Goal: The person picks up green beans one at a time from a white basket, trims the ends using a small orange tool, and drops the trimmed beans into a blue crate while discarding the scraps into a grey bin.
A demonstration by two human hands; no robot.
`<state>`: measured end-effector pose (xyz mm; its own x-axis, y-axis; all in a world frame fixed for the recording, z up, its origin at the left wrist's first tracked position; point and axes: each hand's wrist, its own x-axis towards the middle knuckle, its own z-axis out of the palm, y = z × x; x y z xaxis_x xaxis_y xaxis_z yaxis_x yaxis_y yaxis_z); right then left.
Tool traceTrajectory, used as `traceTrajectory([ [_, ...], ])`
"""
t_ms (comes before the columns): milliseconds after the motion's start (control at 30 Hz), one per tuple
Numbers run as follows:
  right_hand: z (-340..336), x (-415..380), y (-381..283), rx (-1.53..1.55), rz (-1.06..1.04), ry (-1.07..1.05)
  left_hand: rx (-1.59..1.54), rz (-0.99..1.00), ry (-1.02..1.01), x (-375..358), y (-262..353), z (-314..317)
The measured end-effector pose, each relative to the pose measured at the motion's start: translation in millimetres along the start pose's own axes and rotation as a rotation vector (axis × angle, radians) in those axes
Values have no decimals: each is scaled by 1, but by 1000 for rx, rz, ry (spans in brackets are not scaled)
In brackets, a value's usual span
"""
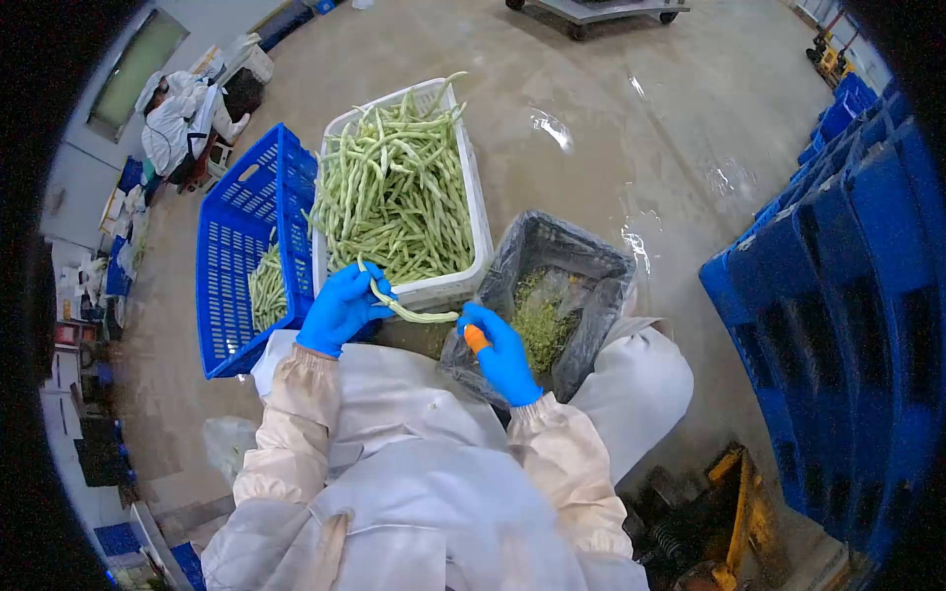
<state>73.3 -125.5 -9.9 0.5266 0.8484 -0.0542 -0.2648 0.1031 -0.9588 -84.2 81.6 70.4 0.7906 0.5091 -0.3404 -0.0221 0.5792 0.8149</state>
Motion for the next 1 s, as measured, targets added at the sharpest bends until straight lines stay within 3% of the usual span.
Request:
traceTrajectory([
  [67,-6,-2,-1,-77,120,-275,-10,13,1,-10,-2,2],
  [100,-3,-4,3,-77,110,-284,-17,23,-1,-13,-2,1],
  [167,4,-7,9,-211,-84,-6,-44,39,-9,-20,-2,0],
  [200,5,-8,12,-208,-92,-12,-75,39,-21,-24,-1,0],
  [267,7,-7,7,119,75,-70,-60,45,-27,-28,1,1],
  [367,5,-9,-3,89,189,-258,-55,25,-63,-31,2,-1],
  [567,6,-12,-9,91,128,-270,-167,10,-4,-23,-8,-7],
  [633,11,-13,-10,96,110,-226,-344,42,216,-13,-27,-3],
  [733,18,-15,-15,116,63,-178,-531,93,364,0,-61,18],
  [767,19,-15,-17,131,36,-170,-524,135,434,4,-69,24],
  [867,20,-17,-14,112,43,-119,-409,230,358,10,-71,30],
  [1000,19,-17,-11,68,35,-143,-244,310,405,14,-64,43],
])
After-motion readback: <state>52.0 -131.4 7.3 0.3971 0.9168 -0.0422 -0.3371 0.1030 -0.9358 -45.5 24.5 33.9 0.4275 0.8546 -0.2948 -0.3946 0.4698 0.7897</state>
